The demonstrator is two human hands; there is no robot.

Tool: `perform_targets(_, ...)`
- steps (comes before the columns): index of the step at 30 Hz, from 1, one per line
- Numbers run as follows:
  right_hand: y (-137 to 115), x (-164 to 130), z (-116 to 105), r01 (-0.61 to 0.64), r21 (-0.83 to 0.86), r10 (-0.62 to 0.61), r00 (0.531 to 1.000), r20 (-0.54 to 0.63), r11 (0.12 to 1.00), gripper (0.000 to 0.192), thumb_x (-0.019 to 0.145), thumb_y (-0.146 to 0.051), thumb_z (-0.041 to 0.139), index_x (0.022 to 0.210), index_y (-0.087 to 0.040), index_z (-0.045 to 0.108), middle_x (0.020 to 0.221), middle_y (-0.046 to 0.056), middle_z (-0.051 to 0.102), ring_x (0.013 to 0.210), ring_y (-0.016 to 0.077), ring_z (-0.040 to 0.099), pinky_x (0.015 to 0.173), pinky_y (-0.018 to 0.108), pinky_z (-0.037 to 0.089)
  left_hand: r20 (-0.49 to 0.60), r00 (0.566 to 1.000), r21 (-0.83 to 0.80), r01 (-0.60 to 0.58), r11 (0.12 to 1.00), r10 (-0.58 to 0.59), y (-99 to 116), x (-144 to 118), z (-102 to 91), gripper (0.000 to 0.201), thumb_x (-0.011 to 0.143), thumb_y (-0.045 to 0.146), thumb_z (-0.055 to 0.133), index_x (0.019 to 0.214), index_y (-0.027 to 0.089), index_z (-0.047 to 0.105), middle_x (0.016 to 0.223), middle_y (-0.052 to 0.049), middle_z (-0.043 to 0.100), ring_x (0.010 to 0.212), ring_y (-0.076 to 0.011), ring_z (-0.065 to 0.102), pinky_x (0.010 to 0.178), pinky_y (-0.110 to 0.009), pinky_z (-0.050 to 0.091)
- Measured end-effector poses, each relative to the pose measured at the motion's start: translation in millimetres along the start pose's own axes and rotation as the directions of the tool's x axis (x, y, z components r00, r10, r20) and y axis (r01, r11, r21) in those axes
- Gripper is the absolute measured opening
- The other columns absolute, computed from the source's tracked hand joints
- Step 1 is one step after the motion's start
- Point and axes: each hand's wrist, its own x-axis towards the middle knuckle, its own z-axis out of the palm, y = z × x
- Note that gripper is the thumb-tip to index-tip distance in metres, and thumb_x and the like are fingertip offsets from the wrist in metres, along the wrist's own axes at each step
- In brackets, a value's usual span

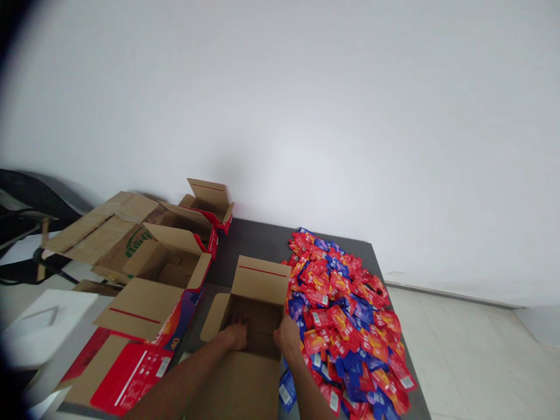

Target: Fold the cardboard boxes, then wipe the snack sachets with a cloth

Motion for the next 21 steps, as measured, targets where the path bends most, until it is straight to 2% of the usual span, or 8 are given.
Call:
perform_targets(4, -7, -7, 1, -0.015, -0.010, 0.015, 1.000, -0.023, 1.000, 0.029, 0.079, -0.005, 0.053, 0.103, -0.007, 0.068, 0.100, 0.022, 0.072, 0.095, 0.0268, 0.071, 0.076, 0.028, 0.052, -0.131, 0.982, 0.022, 0.143, 0.989, -0.139, 0, -10, -14.6, 0.039, 0.080, 0.020, 0.045, 0.110, 0.008, 0.068, 0.104, -0.022, 0.068, 0.099, -0.0325, 0.065, 0.086, -0.044, 0.051)
perform_targets(8, -12, -10, 0, -0.039, -0.012, 0.039, 0.999, -0.038, 0.999, 0.027, 0.081, -0.006, 0.052, 0.103, -0.007, 0.069, 0.099, 0.023, 0.072, 0.095, 0.0281, 0.072, 0.074, 0.029, 0.052, -0.343, 0.933, 0.039, 0.133, 0.990, -0.112, -6, -39, -31.0, 0.051, 0.086, 0.012, 0.034, 0.134, 0.013, 0.052, 0.138, -0.017, 0.051, 0.131, -0.0273, 0.044, 0.109, -0.039, 0.035)
perform_targets(9, -12, -10, -1, -0.045, -0.012, 0.044, 0.998, -0.036, 0.999, 0.026, 0.081, -0.007, 0.052, 0.102, -0.008, 0.069, 0.099, 0.023, 0.072, 0.094, 0.0283, 0.072, 0.073, 0.029, 0.052, -0.411, 0.905, 0.044, 0.145, 0.989, -0.114, -9, -47, -33.9, 0.054, 0.087, 0.010, 0.034, 0.140, 0.013, 0.046, 0.144, -0.016, 0.044, 0.136, -0.0273, 0.037, 0.113, -0.040, 0.029)
perform_targets(11, -12, -10, -1, -0.046, -0.012, 0.046, 0.998, -0.032, 0.999, 0.025, 0.081, -0.008, 0.054, 0.101, -0.008, 0.069, 0.098, 0.023, 0.072, 0.094, 0.0284, 0.072, 0.074, 0.029, 0.052, -0.609, 0.762, -0.006, 0.273, 0.962, -0.220, -18, -60, -37.5, 0.056, 0.087, 0.012, 0.038, 0.143, 0.013, 0.040, 0.143, -0.018, 0.044, 0.134, -0.0309, 0.038, 0.110, -0.045, 0.030)
perform_targets(12, -12, -9, -2, -0.043, -0.012, 0.043, 0.999, -0.032, 0.999, 0.026, 0.081, -0.008, 0.055, 0.102, -0.008, 0.069, 0.099, 0.022, 0.072, 0.095, 0.0285, 0.071, 0.074, 0.029, 0.052, -0.640, 0.713, -0.051, 0.333, 0.942, -0.287, -23, -65, -38.4, 0.057, 0.086, 0.013, 0.041, 0.142, 0.011, 0.040, 0.138, -0.020, 0.047, 0.130, -0.0327, 0.041, 0.107, -0.046, 0.033)
perform_targets(13, -12, -9, -1, -0.039, -0.013, 0.039, 0.999, -0.032, 0.999, 0.026, 0.080, -0.009, 0.055, 0.103, -0.008, 0.069, 0.100, 0.023, 0.072, 0.096, 0.0287, 0.071, 0.075, 0.029, 0.052, -0.635, 0.693, -0.099, 0.364, 0.926, -0.340, -27, -67, -38.9, 0.056, 0.085, 0.014, 0.043, 0.140, 0.009, 0.042, 0.133, -0.021, 0.050, 0.125, -0.0330, 0.045, 0.104, -0.046, 0.036)
perform_targets(17, -11, -7, -1, -0.016, -0.012, 0.016, 0.999, -0.028, 1.000, 0.029, 0.080, -0.009, 0.055, 0.105, -0.006, 0.068, 0.103, 0.022, 0.072, 0.099, 0.0286, 0.070, 0.079, 0.030, 0.052, -0.420, 0.847, -0.212, 0.260, 0.942, -0.327, -40, -62, -40.7, 0.047, 0.081, 0.004, 0.041, 0.124, 0.010, 0.056, 0.117, -0.015, 0.061, 0.111, -0.0218, 0.057, 0.099, -0.031, 0.039)
perform_targets(21, -10, -4, -3, -0.008, -0.005, 0.007, 1.000, -0.018, 1.000, 0.028, 0.080, -0.008, 0.053, 0.103, -0.006, 0.068, 0.102, 0.022, 0.072, 0.099, 0.0275, 0.070, 0.080, 0.029, 0.051, -0.334, 0.895, -0.230, 0.227, 0.946, -0.296, -47, -56, -47.9, 0.045, 0.075, 0.003, 0.046, 0.116, 0.015, 0.061, 0.111, -0.011, 0.066, 0.106, -0.0197, 0.061, 0.095, -0.028, 0.041)
